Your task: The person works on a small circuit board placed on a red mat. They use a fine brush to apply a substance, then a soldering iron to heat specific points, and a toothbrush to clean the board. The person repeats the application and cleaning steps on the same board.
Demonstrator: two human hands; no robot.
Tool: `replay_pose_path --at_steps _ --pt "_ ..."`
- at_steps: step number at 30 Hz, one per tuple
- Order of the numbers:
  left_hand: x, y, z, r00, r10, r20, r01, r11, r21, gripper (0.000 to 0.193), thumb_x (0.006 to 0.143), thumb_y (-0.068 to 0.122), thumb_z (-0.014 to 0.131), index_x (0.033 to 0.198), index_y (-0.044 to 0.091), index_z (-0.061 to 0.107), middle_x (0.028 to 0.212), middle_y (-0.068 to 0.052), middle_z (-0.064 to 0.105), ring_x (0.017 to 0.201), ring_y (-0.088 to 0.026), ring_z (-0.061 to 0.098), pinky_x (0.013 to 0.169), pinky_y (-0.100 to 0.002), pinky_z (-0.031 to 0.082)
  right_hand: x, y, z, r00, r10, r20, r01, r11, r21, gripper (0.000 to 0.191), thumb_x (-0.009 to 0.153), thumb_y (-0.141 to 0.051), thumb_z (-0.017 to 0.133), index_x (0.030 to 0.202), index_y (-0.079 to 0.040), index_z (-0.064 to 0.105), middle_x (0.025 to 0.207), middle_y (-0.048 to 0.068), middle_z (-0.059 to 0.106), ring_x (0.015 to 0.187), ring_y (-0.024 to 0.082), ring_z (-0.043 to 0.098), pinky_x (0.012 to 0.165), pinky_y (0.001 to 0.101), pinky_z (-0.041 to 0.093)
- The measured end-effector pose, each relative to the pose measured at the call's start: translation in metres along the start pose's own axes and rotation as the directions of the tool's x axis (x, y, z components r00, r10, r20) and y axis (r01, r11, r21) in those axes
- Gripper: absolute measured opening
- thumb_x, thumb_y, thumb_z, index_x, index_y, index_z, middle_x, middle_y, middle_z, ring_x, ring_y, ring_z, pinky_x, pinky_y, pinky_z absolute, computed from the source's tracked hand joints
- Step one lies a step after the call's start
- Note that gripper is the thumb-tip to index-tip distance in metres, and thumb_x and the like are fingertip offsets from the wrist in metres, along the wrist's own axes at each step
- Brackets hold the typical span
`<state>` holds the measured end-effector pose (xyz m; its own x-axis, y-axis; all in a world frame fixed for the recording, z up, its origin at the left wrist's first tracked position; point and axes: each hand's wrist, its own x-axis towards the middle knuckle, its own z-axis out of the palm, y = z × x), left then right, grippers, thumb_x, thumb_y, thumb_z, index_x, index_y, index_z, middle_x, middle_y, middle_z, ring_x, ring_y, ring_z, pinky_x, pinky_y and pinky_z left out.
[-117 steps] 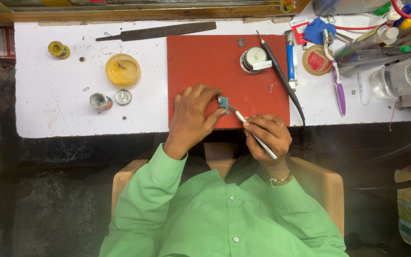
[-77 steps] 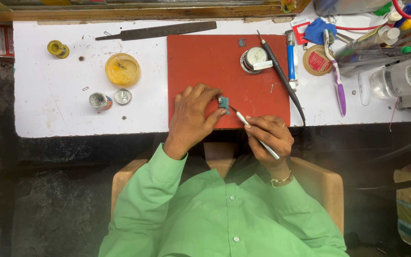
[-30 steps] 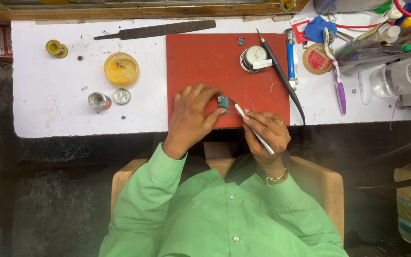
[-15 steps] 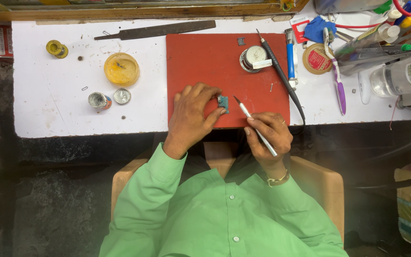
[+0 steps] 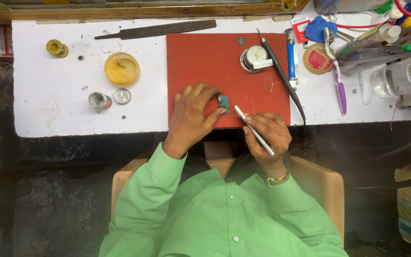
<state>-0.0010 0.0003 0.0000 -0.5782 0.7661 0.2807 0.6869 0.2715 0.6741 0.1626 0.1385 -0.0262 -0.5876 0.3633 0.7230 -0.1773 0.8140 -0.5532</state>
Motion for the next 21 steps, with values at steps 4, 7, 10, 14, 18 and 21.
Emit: replay_pose_path --at_steps 4,7,10,14,18,21 --pt "0.0001 -0.0004 0.0007 1.0 -0.007 0.01 0.007 1.0 0.005 0.039 0.086 0.031 0.079 0.12 0.013 0.07 0.109 0.0 0.065 0.104 -0.022 0.057 0.09 -0.04 0.039 0.0001 -0.0002 0.0 1.0 -0.015 0.009 0.015 1.0 -0.017 0.026 0.082 0.004 0.08 0.107 -0.002 0.074 0.102 0.011 0.077 0.091 0.026 0.071 0.085 0.0344 0.054" --pt "-0.0002 -0.0006 0.0006 1.0 0.002 0.003 -0.002 1.0 0.004 0.039 0.086 0.031 0.079 0.12 0.013 0.07 0.109 0.0 0.065 0.104 -0.022 0.057 0.09 -0.04 0.039 0.0004 0.0004 0.0006 1.0 -0.024 0.011 0.025 0.999 -0.024 0.027 0.081 0.004 0.08 0.107 -0.002 0.074 0.102 0.011 0.077 0.091 0.026 0.071 0.085 0.0342 0.054" --pt "0.0003 -0.0007 0.0004 1.0 0.003 0.003 -0.003 1.0 0.0 0.039 0.086 0.031 0.079 0.12 0.013 0.07 0.11 0.0 0.065 0.104 -0.021 0.057 0.09 -0.04 0.039 0.0005 0.001 0.0013 1.0 -0.027 0.013 0.027 0.999 -0.027 0.028 0.08 0.004 0.081 0.106 -0.003 0.074 0.101 0.011 0.077 0.091 0.026 0.071 0.085 0.0341 0.054" --pt "0.0004 -0.0002 0.0002 1.0 -0.005 0.005 0.005 1.0 -0.006 0.039 0.086 0.03 0.079 0.119 0.013 0.07 0.109 0.0 0.065 0.104 -0.021 0.057 0.09 -0.04 0.039 0.0002 0.0014 0.0011 0.999 -0.027 0.019 0.028 0.999 -0.025 0.027 0.08 0.004 0.081 0.105 -0.003 0.075 0.102 0.01 0.077 0.092 0.025 0.071 0.085 0.0335 0.053" --pt "0.0003 0.0002 -0.0003 1.0 -0.003 0.003 0.003 1.0 -0.006 0.039 0.086 0.03 0.079 0.119 0.013 0.07 0.109 0.0 0.065 0.104 -0.021 0.057 0.09 -0.039 0.039 0.0003 0.0007 0.0004 0.999 -0.019 0.034 0.021 0.999 -0.036 0.026 0.08 0.004 0.081 0.104 -0.004 0.075 0.102 0.01 0.077 0.093 0.025 0.071 0.085 0.0332 0.053" --pt "0.0004 0.0005 -0.0002 1.0 -0.001 0.0 0.001 1.0 -0.003 0.038 0.086 0.03 0.079 0.119 0.013 0.07 0.109 0.001 0.065 0.104 -0.021 0.057 0.09 -0.039 0.039 0.0013 0.0004 -0.0013 0.999 -0.032 0.044 0.034 0.999 -0.031 0.026 0.078 0.005 0.08 0.103 -0.004 0.076 0.101 0.01 0.077 0.092 0.025 0.071 0.085 0.0338 0.053"
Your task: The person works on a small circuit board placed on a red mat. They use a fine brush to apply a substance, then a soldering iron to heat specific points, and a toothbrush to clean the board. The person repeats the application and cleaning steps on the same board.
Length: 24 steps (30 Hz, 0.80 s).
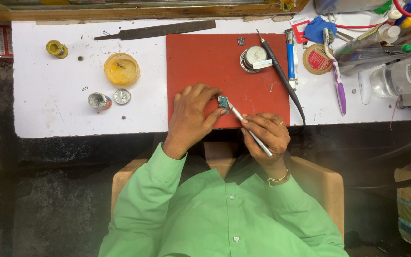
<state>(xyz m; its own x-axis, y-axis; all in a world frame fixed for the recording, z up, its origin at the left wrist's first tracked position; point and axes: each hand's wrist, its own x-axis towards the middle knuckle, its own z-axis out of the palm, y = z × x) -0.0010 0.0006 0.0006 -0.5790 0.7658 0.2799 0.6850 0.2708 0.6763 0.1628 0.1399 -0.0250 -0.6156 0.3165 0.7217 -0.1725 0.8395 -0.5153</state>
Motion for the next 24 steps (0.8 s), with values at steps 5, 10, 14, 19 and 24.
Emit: replay_pose_path --at_steps 5,10,14,19,24 --pt "-0.0007 0.0001 -0.0005 1.0 0.003 -0.004 -0.003 1.0 0.001 0.038 0.086 0.03 0.079 0.119 0.013 0.07 0.11 0.001 0.065 0.104 -0.021 0.057 0.09 -0.039 0.038 0.0009 -0.0017 -0.0001 1.0 0.005 -0.022 -0.005 1.0 0.02 0.026 0.079 0.005 0.081 0.103 -0.004 0.075 0.103 0.01 0.076 0.093 0.025 0.07 0.085 0.0329 0.053" --pt "-0.0004 0.0004 -0.0003 1.0 0.0 0.001 0.0 1.0 0.003 0.038 0.086 0.03 0.079 0.119 0.013 0.07 0.11 0.001 0.065 0.103 -0.021 0.057 0.09 -0.039 0.039 0.0004 -0.0019 0.0013 1.0 0.008 -0.008 -0.008 1.0 -0.014 0.026 0.078 0.005 0.081 0.102 -0.005 0.077 0.104 0.008 0.077 0.092 0.024 0.069 0.084 0.0327 0.053" --pt "-0.0003 0.0003 -0.0004 1.0 0.001 0.002 -0.001 1.0 0.0 0.038 0.086 0.03 0.079 0.119 0.013 0.07 0.11 0.0 0.066 0.102 -0.02 0.058 0.09 -0.039 0.039 0.0001 -0.0013 0.0012 1.0 0.002 -0.006 -0.003 1.0 -0.013 0.025 0.078 0.004 0.082 0.101 -0.006 0.077 0.104 0.008 0.077 0.092 0.023 0.069 0.083 0.0322 0.053" --pt "0.0 0.0005 -0.0007 1.0 -0.004 0.0 0.004 1.0 0.003 0.038 0.086 0.03 0.079 0.119 0.013 0.071 0.11 0.001 0.066 0.103 -0.021 0.058 0.09 -0.039 0.039 0.0003 -0.0016 -0.0016 1.0 -0.012 0.013 0.012 1.0 -0.012 0.025 0.079 0.004 0.082 0.101 -0.006 0.077 0.103 0.008 0.076 0.091 0.023 0.07 0.083 0.0333 0.053" --pt "0.0003 0.0006 -0.0008 1.0 -0.011 0.009 0.011 1.0 0.003 0.038 0.086 0.03 0.079 0.119 0.013 0.071 0.109 0.001 0.066 0.102 -0.021 0.058 0.089 -0.039 0.038 0.0007 -0.0022 -0.003 1.0 -0.024 0.011 0.024 1.0 0.001 0.025 0.078 0.007 0.081 0.099 -0.005 0.076 0.102 0.009 0.076 0.09 0.024 0.07 0.083 0.0337 0.053"
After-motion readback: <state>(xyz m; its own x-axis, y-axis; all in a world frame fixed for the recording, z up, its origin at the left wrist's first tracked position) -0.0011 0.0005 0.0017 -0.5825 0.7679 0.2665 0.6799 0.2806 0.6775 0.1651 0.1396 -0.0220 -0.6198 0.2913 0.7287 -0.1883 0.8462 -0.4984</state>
